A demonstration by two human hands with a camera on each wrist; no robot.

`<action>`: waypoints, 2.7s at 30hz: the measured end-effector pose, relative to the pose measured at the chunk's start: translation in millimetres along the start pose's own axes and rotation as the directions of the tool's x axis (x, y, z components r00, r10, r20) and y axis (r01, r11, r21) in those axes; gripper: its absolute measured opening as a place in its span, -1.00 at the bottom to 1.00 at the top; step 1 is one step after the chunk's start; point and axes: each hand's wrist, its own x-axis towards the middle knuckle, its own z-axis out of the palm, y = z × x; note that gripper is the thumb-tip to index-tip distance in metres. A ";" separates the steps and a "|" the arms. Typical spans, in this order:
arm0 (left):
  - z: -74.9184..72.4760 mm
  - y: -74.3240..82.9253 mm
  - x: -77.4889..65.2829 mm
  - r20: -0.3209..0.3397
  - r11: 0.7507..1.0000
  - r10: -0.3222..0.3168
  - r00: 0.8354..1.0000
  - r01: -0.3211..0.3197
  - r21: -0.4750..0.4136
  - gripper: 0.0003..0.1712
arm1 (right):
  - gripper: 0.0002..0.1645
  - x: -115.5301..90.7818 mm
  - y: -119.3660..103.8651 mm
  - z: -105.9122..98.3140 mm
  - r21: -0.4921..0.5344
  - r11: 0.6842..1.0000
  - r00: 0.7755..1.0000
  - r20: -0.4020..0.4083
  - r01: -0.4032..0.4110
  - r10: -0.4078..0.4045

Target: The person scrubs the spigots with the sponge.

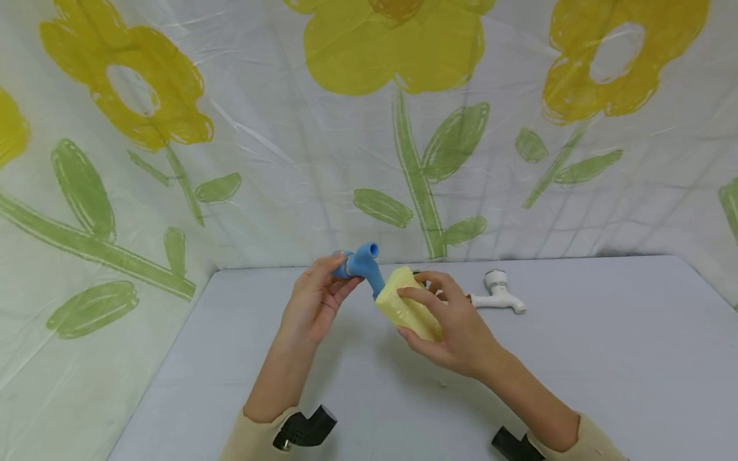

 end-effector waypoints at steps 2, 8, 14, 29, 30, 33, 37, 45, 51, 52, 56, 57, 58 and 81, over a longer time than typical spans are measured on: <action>1.1 -3.2 0.2 0.009 1.000 -0.003 1.000 0.003 0.001 -0.73 | -0.45 0.8 -1.0 -0.8 0.007 1.000 1.000 -0.017 0.002 -0.002; 10.2 -18.9 -2.9 0.065 0.997 -0.077 0.995 0.076 0.020 -0.79 | -0.37 3.0 -4.6 -6.0 0.046 0.999 0.996 -0.087 -0.022 0.026; 11.9 -20.0 -3.5 0.034 0.997 -0.077 0.996 0.077 0.011 -0.80 | -0.36 2.6 -5.3 -5.7 0.073 0.997 0.998 -0.060 -0.027 0.031; 6.8 -7.2 -2.2 -0.029 0.996 -0.078 0.997 0.076 -0.047 -0.76 | -0.46 -3.9 7.4 2.4 0.055 0.997 0.998 0.016 0.055 -0.056; 7.0 -7.6 -2.0 -0.036 0.995 -0.079 0.996 0.077 -0.057 -0.76 | -0.46 -4.5 8.5 3.3 0.055 0.996 0.998 0.008 0.066 -0.067; 7.8 -9.5 -1.6 -0.051 0.993 -0.084 0.995 0.079 -0.083 -0.82 | -0.45 -6.0 10.4 6.6 0.047 0.993 0.994 -0.028 0.110 -0.109; 10.2 -12.1 -1.3 -0.052 0.991 -0.077 0.996 0.071 -0.113 -0.83 | -0.40 -6.3 10.2 11.6 0.096 0.982 0.983 -0.109 0.161 -0.150; 14.4 -15.0 -1.5 -0.036 0.993 -0.056 0.998 0.052 -0.104 -0.79 | -0.03 -6.8 2.2 12.2 0.357 0.934 0.984 -0.155 -0.024 0.085; 16.6 -14.8 -2.7 -0.053 0.992 -0.051 0.997 0.045 -0.114 -0.81 | 0.08 -8.8 2.4 12.1 0.392 0.915 0.980 -0.127 -0.091 0.152; 16.5 -14.5 -2.8 -0.055 0.992 -0.047 0.997 0.040 -0.116 -0.81 | 0.07 -9.1 3.1 12.7 0.392 0.915 0.980 -0.123 -0.097 0.156; 15.7 -14.6 -2.5 -0.059 0.992 -0.043 0.997 0.035 -0.120 -0.81 | 0.05 -9.4 4.3 13.7 0.422 0.897 0.975 -0.103 -0.134 0.195; 15.3 -14.8 -2.3 -0.058 0.992 -0.044 0.997 0.037 -0.121 -0.81 | 0.04 -9.2 4.3 13.5 0.431 0.891 0.974 -0.102 -0.139 0.201; 15.0 -15.1 -2.2 -0.057 0.992 -0.044 0.997 0.037 -0.122 -0.80 | 0.04 -8.8 4.0 13.2 0.440 0.887 0.973 -0.102 -0.141 0.206; 9.8 -20.7 -5.3 0.033 0.999 -0.033 0.999 0.034 -0.043 -0.75 | 0.04 -4.0 4.8 9.2 0.446 0.887 0.974 -0.120 -0.121 0.193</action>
